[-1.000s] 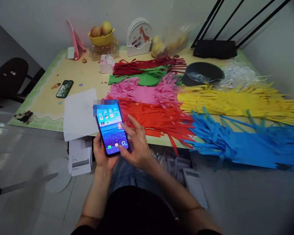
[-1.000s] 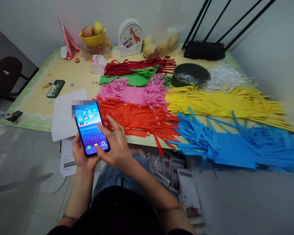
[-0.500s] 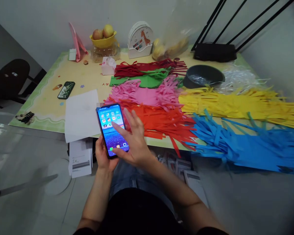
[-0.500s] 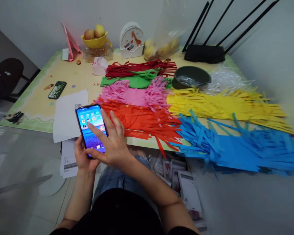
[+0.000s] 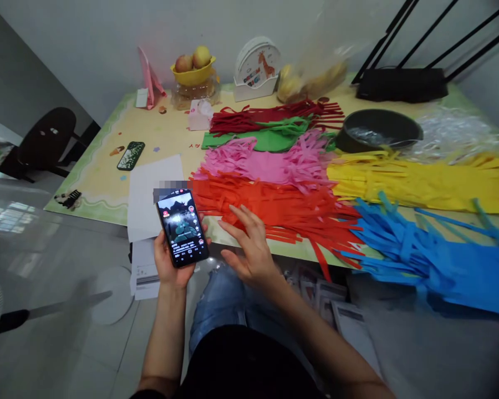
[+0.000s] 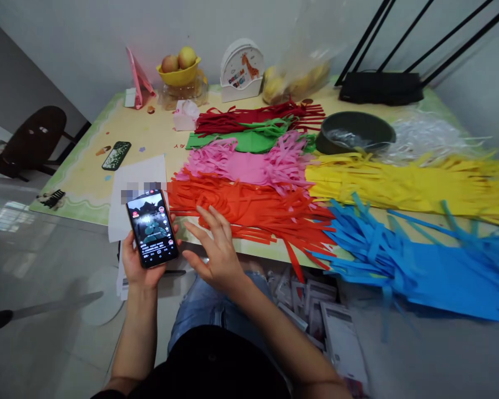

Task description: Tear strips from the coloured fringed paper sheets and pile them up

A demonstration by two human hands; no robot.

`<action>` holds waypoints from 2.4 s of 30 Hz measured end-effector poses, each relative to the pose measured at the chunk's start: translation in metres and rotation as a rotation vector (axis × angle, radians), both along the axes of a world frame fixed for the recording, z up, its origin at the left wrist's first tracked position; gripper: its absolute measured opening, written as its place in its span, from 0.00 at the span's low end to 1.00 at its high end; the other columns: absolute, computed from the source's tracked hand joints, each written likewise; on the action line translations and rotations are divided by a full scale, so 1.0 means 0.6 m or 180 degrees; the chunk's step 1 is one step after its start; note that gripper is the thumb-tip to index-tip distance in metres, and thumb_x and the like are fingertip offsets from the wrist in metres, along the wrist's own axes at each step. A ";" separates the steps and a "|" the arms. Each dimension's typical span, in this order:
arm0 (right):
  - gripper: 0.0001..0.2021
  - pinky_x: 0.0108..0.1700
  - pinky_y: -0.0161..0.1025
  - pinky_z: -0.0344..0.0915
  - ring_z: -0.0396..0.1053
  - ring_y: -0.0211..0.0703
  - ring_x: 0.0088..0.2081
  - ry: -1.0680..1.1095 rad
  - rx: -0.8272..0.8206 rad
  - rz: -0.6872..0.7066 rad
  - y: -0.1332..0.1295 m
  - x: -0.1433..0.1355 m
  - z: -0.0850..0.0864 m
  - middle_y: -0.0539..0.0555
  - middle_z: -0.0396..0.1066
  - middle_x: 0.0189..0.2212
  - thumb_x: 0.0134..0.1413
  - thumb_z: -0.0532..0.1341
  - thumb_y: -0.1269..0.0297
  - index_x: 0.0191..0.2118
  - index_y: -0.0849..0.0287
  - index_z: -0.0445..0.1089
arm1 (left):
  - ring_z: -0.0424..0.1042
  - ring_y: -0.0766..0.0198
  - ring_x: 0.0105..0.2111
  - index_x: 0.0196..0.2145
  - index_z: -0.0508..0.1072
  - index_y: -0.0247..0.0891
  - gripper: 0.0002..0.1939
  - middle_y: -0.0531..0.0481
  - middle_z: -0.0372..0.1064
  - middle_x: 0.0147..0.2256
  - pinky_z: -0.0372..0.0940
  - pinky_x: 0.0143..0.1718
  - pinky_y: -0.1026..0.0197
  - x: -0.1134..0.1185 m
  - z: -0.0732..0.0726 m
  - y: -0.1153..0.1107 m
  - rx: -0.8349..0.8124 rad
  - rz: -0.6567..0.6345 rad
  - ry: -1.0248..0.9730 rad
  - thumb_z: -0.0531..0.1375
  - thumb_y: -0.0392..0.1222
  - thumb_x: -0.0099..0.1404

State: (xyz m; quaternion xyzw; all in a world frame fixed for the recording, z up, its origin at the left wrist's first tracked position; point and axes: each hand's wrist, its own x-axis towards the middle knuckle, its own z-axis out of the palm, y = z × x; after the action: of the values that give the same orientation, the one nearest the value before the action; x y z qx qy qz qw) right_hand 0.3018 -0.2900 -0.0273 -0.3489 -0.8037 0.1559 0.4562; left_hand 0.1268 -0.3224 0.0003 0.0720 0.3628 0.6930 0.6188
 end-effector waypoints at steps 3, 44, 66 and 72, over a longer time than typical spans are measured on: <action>0.21 0.65 0.61 0.57 0.49 0.60 0.69 -0.0105 0.0204 0.0150 -0.005 -0.013 0.009 0.64 0.56 0.66 0.66 0.56 0.53 0.58 0.56 0.69 | 0.75 0.43 0.52 0.57 0.73 0.36 0.27 0.37 0.77 0.49 0.69 0.54 0.40 0.013 0.002 0.004 -0.0039 0.0061 0.0013 0.57 0.54 0.65; 0.25 0.68 0.62 0.50 0.44 0.60 0.72 -0.0284 0.0146 -0.0097 0.016 0.003 0.026 0.57 0.48 0.70 0.66 0.51 0.48 0.64 0.50 0.61 | 0.77 0.47 0.48 0.50 0.77 0.38 0.22 0.40 0.78 0.46 0.72 0.49 0.43 0.052 0.023 0.000 -0.0212 -0.0024 0.0043 0.57 0.53 0.65; 0.22 0.68 0.63 0.53 0.42 0.63 0.72 -0.0214 0.0240 0.0028 0.024 0.000 0.025 0.54 0.46 0.71 0.63 0.58 0.49 0.59 0.49 0.71 | 0.78 0.55 0.45 0.47 0.78 0.37 0.21 0.42 0.78 0.45 0.70 0.50 0.54 0.055 0.015 0.004 -0.0354 0.0106 0.0055 0.60 0.52 0.63; 0.21 0.68 0.63 0.52 0.43 0.63 0.71 -0.0118 0.0324 0.0072 0.025 0.001 0.024 0.53 0.44 0.72 0.62 0.60 0.49 0.56 0.49 0.74 | 0.78 0.54 0.44 0.48 0.78 0.37 0.21 0.42 0.78 0.45 0.71 0.50 0.52 0.056 0.012 0.006 -0.0354 0.0160 -0.0006 0.60 0.52 0.63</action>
State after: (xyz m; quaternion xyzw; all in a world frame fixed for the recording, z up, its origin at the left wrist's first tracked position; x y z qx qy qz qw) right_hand 0.3021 -0.2752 -0.0128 -0.3189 -0.8228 0.1134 0.4566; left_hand 0.1603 -0.3186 0.0078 0.0277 0.4019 0.6872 0.6046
